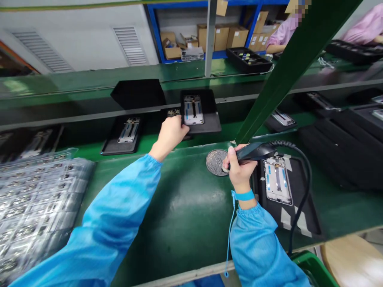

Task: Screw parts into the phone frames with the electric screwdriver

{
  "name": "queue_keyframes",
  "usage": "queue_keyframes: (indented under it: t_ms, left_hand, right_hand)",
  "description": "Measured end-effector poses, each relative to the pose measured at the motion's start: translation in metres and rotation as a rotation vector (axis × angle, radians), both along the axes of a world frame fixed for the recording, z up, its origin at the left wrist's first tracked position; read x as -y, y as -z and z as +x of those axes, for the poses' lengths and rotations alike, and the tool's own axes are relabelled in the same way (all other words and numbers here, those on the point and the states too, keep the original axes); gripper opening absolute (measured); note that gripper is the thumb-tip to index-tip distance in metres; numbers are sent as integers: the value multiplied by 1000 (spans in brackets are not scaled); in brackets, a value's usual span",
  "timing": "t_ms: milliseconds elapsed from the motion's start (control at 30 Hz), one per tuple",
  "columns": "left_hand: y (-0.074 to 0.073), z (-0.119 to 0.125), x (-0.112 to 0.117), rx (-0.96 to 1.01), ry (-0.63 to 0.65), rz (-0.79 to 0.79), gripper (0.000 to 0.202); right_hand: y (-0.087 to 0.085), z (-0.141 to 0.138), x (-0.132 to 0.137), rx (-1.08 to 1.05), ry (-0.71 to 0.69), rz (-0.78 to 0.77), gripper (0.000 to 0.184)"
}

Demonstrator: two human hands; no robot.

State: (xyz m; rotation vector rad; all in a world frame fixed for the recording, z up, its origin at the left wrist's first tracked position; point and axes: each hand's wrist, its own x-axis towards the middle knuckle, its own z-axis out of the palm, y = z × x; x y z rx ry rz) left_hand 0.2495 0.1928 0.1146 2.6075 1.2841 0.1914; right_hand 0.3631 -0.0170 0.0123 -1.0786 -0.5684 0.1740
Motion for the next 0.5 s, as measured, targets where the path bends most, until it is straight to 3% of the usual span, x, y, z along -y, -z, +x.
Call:
queue_keyframes:
  t_ms: [100,200,367,500]
  left_hand:
    - [-4,-67,33,-19,-21,79,34]
    - [12,-132,74,-25,-10,52,39]
    - [75,-226,144,99,64,93,55]
    - [125,-276,205,238,142,157,55]
  right_hand:
    - [0,-1,1,-5,-11,-14,61]
    - [0,0,2,-6,-15,-3,61]
    - [1,1,2,16,-35,-2,60]
    - [1,1,2,32,-47,-3,62]
